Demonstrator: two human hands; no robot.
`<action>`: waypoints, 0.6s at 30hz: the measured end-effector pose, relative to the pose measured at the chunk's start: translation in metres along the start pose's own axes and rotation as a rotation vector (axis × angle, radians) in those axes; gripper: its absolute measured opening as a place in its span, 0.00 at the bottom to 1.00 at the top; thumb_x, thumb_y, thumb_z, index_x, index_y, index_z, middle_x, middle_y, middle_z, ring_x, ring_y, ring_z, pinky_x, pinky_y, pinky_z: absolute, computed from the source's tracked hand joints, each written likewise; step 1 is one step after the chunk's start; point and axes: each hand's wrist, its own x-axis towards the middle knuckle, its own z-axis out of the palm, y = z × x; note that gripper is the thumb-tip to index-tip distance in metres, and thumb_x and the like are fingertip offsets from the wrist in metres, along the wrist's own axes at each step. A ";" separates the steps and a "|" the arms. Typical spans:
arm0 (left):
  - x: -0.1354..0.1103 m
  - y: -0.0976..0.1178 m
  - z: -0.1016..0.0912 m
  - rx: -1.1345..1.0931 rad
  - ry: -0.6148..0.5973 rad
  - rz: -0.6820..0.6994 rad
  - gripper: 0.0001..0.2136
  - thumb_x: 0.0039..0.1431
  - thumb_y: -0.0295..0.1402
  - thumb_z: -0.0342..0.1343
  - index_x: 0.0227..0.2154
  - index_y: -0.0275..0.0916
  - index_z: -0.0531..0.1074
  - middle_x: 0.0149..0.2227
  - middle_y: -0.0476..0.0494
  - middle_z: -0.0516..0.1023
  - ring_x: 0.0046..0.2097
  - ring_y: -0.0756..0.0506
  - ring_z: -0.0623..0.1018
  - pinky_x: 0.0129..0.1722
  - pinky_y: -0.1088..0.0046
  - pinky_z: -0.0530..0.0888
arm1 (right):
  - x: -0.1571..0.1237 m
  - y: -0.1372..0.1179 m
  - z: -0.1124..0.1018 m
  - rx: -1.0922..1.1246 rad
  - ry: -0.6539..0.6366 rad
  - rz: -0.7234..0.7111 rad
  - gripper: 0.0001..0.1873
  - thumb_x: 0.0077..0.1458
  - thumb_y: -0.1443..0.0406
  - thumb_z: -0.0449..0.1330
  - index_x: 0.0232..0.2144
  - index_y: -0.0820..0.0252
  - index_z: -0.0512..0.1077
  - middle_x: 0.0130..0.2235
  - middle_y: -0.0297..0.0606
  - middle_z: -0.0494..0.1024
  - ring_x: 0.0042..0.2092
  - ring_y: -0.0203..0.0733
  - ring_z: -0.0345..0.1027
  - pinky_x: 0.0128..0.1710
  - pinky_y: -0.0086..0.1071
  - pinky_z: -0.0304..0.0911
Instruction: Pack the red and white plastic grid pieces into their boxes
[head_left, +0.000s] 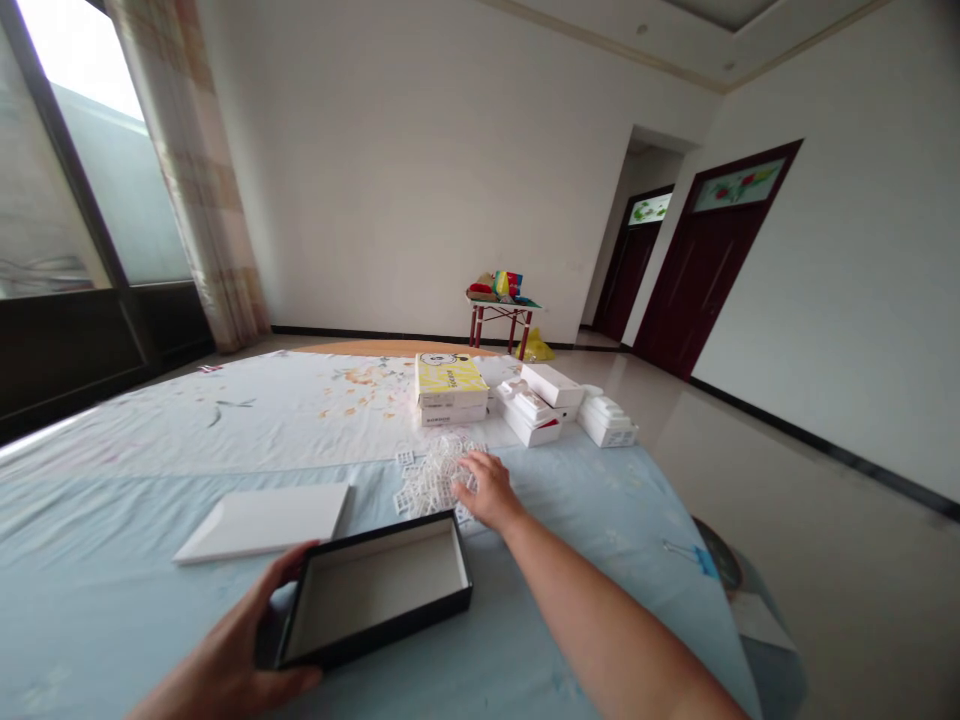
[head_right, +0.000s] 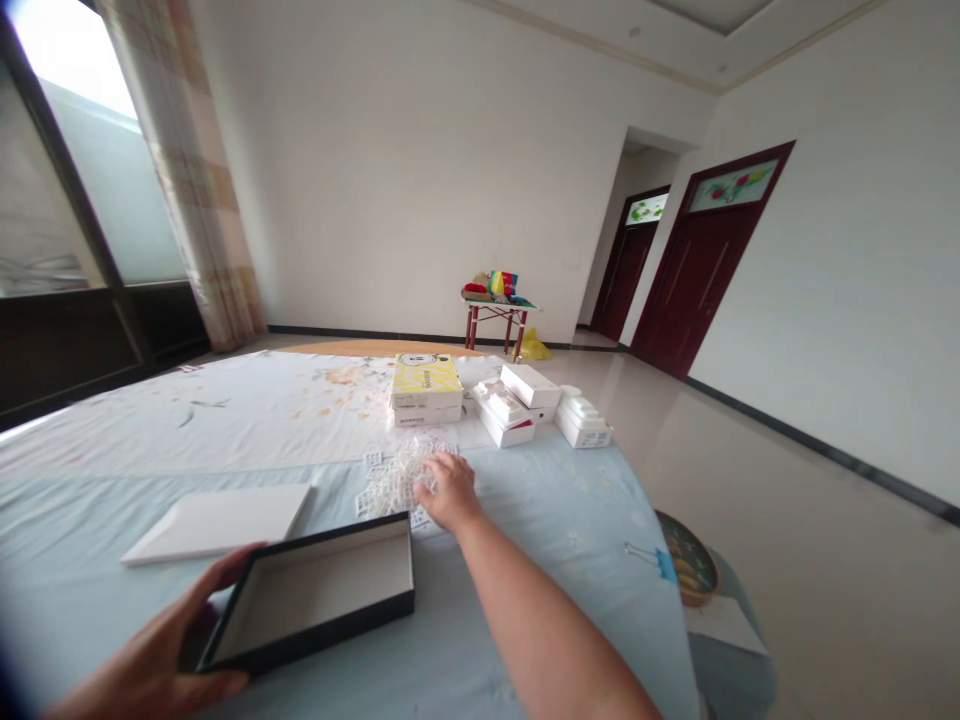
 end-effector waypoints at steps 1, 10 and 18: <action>-0.001 0.003 0.000 -0.005 0.020 -0.010 0.42 0.35 0.41 0.64 0.57 0.48 0.52 0.54 0.42 0.67 0.49 0.37 0.72 0.44 0.66 0.73 | -0.001 0.001 0.001 -0.007 0.032 0.026 0.23 0.49 0.58 0.58 0.47 0.58 0.69 0.53 0.45 0.68 0.55 0.47 0.57 0.56 0.41 0.51; -0.008 0.040 -0.006 -0.006 0.009 -0.128 0.46 0.38 0.36 0.64 0.58 0.50 0.43 0.55 0.42 0.62 0.46 0.42 0.71 0.48 0.64 0.69 | -0.005 0.009 0.009 -0.046 -0.006 0.071 0.31 0.50 0.53 0.56 0.53 0.65 0.63 0.55 0.50 0.64 0.57 0.51 0.55 0.56 0.44 0.50; -0.004 0.059 -0.002 0.038 0.045 -0.078 0.44 0.38 0.35 0.64 0.57 0.52 0.45 0.58 0.45 0.58 0.48 0.43 0.69 0.47 0.67 0.69 | -0.007 0.005 0.002 -0.045 -0.107 -0.008 0.29 0.50 0.55 0.56 0.52 0.64 0.65 0.54 0.48 0.66 0.56 0.50 0.55 0.56 0.42 0.49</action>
